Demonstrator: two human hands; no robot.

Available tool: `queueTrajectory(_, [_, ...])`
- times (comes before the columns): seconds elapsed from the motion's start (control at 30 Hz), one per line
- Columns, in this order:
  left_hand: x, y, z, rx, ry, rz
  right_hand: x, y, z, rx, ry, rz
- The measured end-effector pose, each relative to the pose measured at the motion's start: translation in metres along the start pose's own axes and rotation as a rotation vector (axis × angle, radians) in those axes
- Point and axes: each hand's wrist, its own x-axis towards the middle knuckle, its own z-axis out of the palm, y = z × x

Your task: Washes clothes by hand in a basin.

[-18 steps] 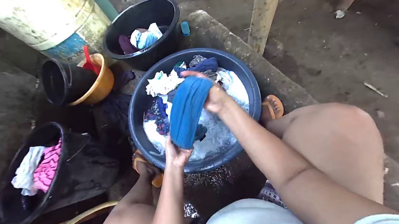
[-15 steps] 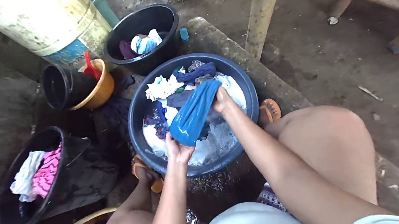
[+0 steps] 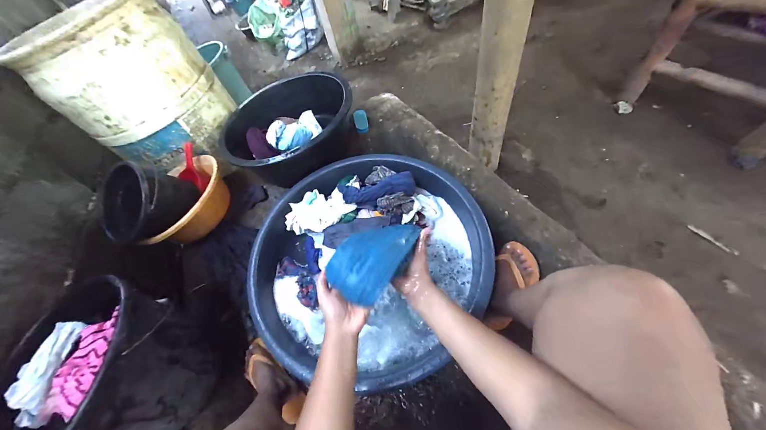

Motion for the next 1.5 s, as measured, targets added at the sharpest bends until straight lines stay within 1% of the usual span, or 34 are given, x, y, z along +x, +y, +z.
queueTrajectory(0.03, [-0.009, -0.002, -0.017, 0.080, 0.061, -0.041, 0.004, -0.006, -0.002, -0.058, 0.000, -0.060])
queueTrajectory(0.07, [-0.015, -0.006, -0.032, 0.158, 0.131, -0.096, 0.005, -0.009, -0.003, -0.096, -0.021, -0.077])
queueTrajectory(0.1, [-0.018, -0.011, -0.045, 0.245, 0.198, -0.165, 0.002, -0.010, -0.003, -0.125, -0.052, -0.058])
queueTrajectory(0.13, [-0.020, -0.017, -0.055, 0.347, 0.227, -0.250, -0.005, -0.009, -0.002, -0.157, -0.101, -0.026])
queueTrajectory(0.17, [-0.023, -0.021, -0.062, 0.402, 0.183, -0.351, -0.011, -0.006, -0.003, -0.181, -0.193, -0.010])
queueTrajectory(0.2, [-0.023, -0.025, -0.063, 0.402, 0.119, -0.415, -0.012, -0.004, -0.005, -0.209, -0.320, 0.009])
queueTrajectory(0.23, [-0.023, -0.027, -0.061, 0.357, 0.072, -0.426, -0.012, -0.003, -0.004, -0.262, -0.469, 0.026])
queueTrajectory(0.27, [-0.022, -0.027, -0.052, 0.291, 0.088, -0.369, -0.013, -0.003, -0.002, -0.304, -0.614, 0.038])
queueTrajectory(0.3, [-0.020, -0.023, -0.039, 0.216, 0.150, -0.255, -0.014, -0.002, 0.001, -0.318, -0.725, 0.044])
queueTrajectory(0.33, [-0.015, -0.016, -0.028, 0.123, 0.196, -0.124, -0.016, -0.002, 0.005, -0.328, -0.768, 0.053])
queueTrajectory(0.37, [-0.009, -0.005, -0.018, 0.051, 0.197, 0.003, -0.017, -0.003, 0.009, -0.347, -0.745, 0.064])
queueTrajectory(0.4, [-0.003, 0.008, -0.008, 0.018, 0.183, 0.107, -0.016, -0.004, 0.013, -0.361, -0.667, 0.075])
queueTrajectory(0.47, [0.011, 0.032, 0.007, 0.042, 0.161, 0.236, -0.009, -0.006, 0.019, -0.364, -0.489, 0.099])
queueTrajectory(0.53, [0.016, 0.046, 0.019, 0.201, 0.166, 0.293, -0.006, -0.009, 0.033, -0.383, -0.299, 0.165])
queueTrajectory(0.57, [0.016, 0.050, 0.022, 0.317, 0.134, 0.309, -0.005, -0.012, 0.044, -0.390, -0.217, 0.229])
queueTrajectory(0.6, [0.015, 0.053, 0.025, 0.443, 0.082, 0.324, -0.002, -0.016, 0.055, -0.401, -0.183, 0.285])
queueTrajectory(0.67, [0.013, 0.058, 0.031, 0.638, -0.048, 0.355, 0.006, -0.025, 0.068, -0.486, -0.194, 0.360])
queueTrajectory(0.77, [0.017, 0.064, 0.033, 0.879, -0.228, 0.483, 0.015, -0.047, 0.077, -0.642, -0.281, 0.349])
queueTrajectory(0.8, [0.020, 0.063, 0.034, 0.950, -0.261, 0.559, 0.020, -0.053, 0.075, -0.671, -0.315, 0.335])
queueTrajectory(0.9, [0.025, 0.059, 0.036, 1.098, -0.441, 0.748, 0.029, -0.067, 0.063, -0.728, -0.359, 0.348])
queueTrajectory(1.0, [0.020, 0.047, 0.035, 1.248, -0.638, 0.886, 0.031, -0.075, 0.050, -0.817, -0.400, 0.440])
queueTrajectory(1.07, [0.014, 0.034, 0.026, 1.398, -0.757, 1.001, 0.027, -0.073, 0.045, -0.947, -0.385, 0.548])
queueTrajectory(1.13, [0.007, 0.019, 0.015, 1.534, -0.849, 1.097, 0.023, -0.066, 0.045, -1.123, -0.388, 0.571])
queueTrajectory(1.2, [-0.005, 0.004, 0.005, 1.663, -0.918, 1.083, 0.019, -0.056, 0.043, -1.371, -0.528, 0.539])
queueTrajectory(1.27, [-0.021, -0.008, 0.001, 1.773, -0.991, 0.991, 0.022, -0.043, 0.039, -1.545, -0.679, 0.570])
queueTrajectory(1.3, [-0.027, -0.013, 0.000, 1.820, -1.039, 0.920, 0.023, -0.035, 0.036, -1.599, -0.748, 0.581])
queueTrajectory(1.37, [-0.037, -0.021, -0.001, 1.928, -1.147, 0.790, 0.011, -0.023, 0.041, -1.698, -0.829, 0.618])
queueTrajectory(1.43, [-0.043, -0.029, 0.000, 2.064, -1.275, 0.601, -0.005, -0.010, 0.046, -1.837, -0.925, 0.628])
queueTrajectory(1.5, [-0.046, -0.039, -0.003, 2.189, -1.388, 0.431, -0.016, 0.007, 0.038, -1.993, -1.041, 0.554])
